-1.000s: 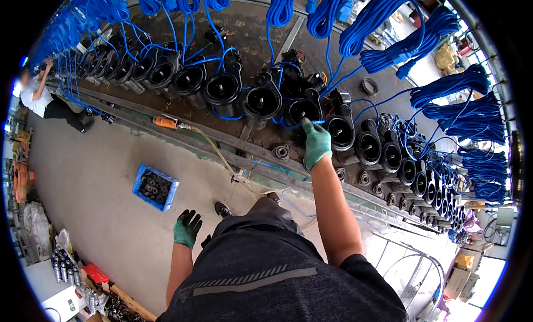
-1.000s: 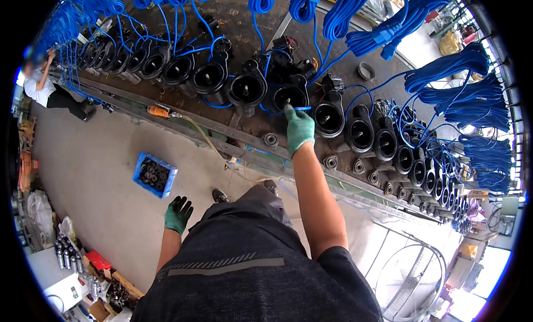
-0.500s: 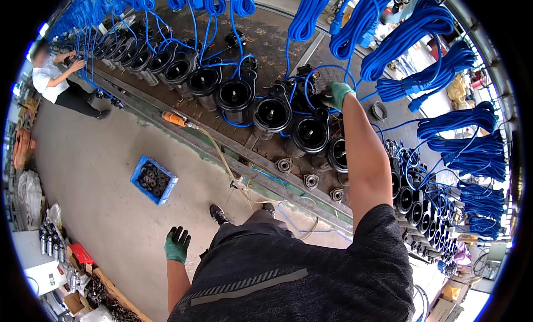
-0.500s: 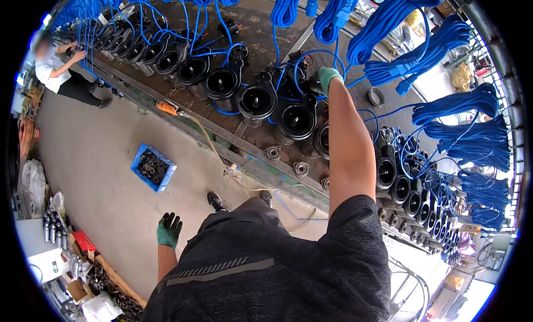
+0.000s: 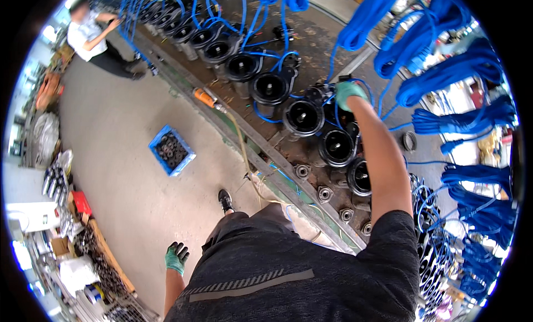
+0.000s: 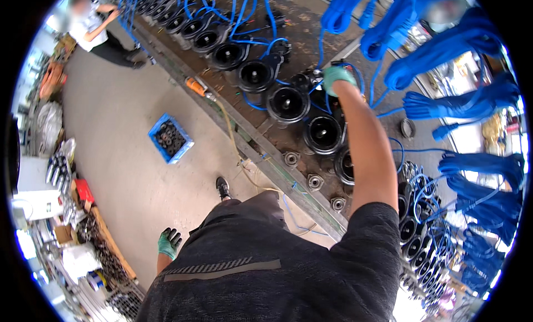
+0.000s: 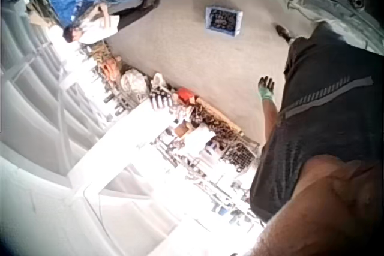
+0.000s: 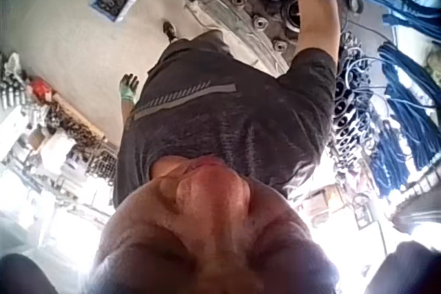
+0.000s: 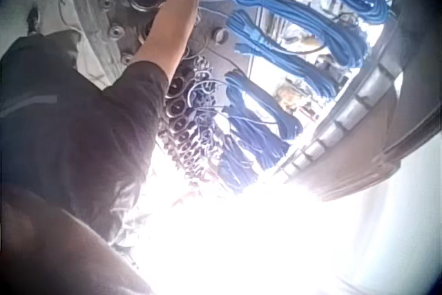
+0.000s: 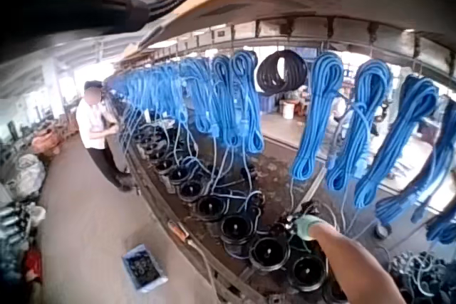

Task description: The person carries a blue bin of metal rings to a workstation and places it on the floor. They then pick up the rings and place them into cylindrical metal containers arranged on a long rack. The person repeats this process, picking up rings from the bin and placing them into the containers.

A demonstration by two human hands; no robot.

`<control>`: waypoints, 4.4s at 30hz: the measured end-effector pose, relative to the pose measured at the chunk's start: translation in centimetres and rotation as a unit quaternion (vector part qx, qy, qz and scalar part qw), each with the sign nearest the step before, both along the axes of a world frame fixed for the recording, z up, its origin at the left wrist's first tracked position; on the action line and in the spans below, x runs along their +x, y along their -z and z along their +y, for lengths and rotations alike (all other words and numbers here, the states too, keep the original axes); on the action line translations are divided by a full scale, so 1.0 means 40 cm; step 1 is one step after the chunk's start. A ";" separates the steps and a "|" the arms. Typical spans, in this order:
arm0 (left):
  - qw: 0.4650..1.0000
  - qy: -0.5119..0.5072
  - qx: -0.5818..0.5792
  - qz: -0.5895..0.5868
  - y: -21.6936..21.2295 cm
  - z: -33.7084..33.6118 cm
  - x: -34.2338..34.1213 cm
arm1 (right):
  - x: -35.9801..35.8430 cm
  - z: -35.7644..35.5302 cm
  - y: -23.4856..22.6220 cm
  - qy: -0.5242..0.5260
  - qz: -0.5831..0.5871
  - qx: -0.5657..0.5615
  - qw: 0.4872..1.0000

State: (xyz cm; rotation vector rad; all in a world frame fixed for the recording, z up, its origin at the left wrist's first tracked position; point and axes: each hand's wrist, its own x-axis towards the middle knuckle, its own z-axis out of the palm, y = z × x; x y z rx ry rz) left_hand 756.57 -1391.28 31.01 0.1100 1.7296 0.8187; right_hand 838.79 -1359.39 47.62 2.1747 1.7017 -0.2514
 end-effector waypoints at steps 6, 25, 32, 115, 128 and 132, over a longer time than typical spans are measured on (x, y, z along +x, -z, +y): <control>0.998 -0.028 -0.047 -0.004 -0.016 -0.129 -0.070 | 0.138 0.015 0.007 0.140 -0.023 0.211 0.967; 0.990 0.075 -0.121 -0.010 0.299 0.610 -0.576 | -1.092 -0.133 0.205 0.405 0.597 0.072 0.689; 0.989 0.080 -0.113 -0.050 0.368 0.850 -0.623 | -1.507 0.182 0.552 0.331 0.582 -0.178 0.721; 0.875 -0.210 0.157 -0.407 1.178 1.423 -0.625 | -2.368 0.890 1.528 0.018 0.649 -0.365 0.668; 0.832 -0.243 0.156 -0.475 1.197 1.382 -0.635 | -2.372 0.810 1.431 0.006 0.578 -0.129 0.806; 0.796 -0.250 0.175 -0.523 1.202 1.396 -0.647 | -2.368 0.834 1.412 0.201 0.631 -0.140 0.736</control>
